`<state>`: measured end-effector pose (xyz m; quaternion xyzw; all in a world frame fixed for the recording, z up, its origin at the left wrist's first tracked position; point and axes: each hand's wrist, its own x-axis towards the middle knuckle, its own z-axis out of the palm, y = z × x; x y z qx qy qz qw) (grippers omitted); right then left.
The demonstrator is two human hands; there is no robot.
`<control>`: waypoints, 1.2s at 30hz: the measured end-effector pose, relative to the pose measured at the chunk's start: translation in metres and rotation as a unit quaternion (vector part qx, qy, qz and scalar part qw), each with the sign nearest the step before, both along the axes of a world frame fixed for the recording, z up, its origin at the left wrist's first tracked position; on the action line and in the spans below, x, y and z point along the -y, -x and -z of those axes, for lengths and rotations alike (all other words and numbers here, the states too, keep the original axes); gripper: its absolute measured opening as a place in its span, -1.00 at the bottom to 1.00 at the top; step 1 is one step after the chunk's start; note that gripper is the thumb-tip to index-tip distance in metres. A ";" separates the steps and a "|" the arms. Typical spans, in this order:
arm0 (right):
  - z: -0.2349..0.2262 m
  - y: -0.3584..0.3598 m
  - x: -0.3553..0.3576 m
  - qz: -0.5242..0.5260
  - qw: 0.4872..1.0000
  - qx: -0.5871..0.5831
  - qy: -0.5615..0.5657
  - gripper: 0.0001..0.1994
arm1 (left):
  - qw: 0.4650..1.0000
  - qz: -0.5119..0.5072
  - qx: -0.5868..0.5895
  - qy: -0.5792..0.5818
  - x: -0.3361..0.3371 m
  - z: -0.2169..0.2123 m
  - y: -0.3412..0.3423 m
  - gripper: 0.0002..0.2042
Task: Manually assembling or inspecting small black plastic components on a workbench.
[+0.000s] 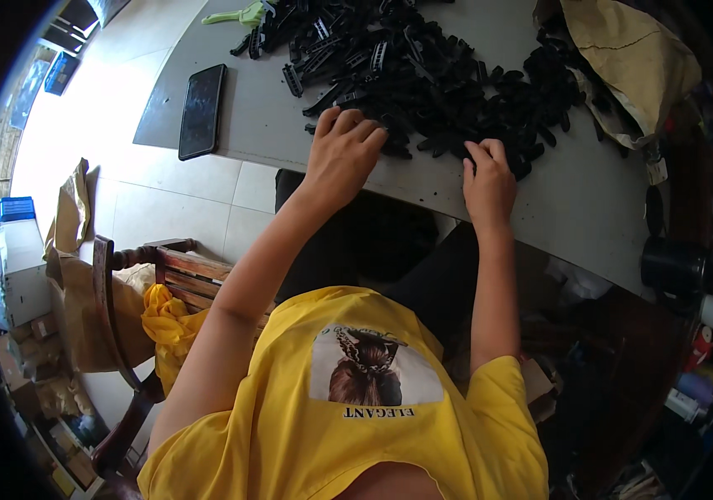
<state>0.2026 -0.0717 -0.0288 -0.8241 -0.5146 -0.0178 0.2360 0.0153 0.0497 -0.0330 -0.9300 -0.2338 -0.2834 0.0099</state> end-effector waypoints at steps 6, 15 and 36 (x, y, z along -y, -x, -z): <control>0.002 -0.013 0.003 -0.009 0.996 -0.087 -0.026 -0.75 | 0.941 0.050 0.117 0.314 0.007 -0.007 0.005 -0.81; 0.017 -0.023 0.016 0.045 0.959 -0.143 -0.240 -0.81 | 0.464 0.142 0.396 0.780 0.035 -0.013 0.006 -0.75; -0.027 0.079 0.055 -0.126 0.787 -0.583 -0.157 -0.75 | 0.784 0.203 0.158 0.565 0.080 -0.014 0.024 -0.65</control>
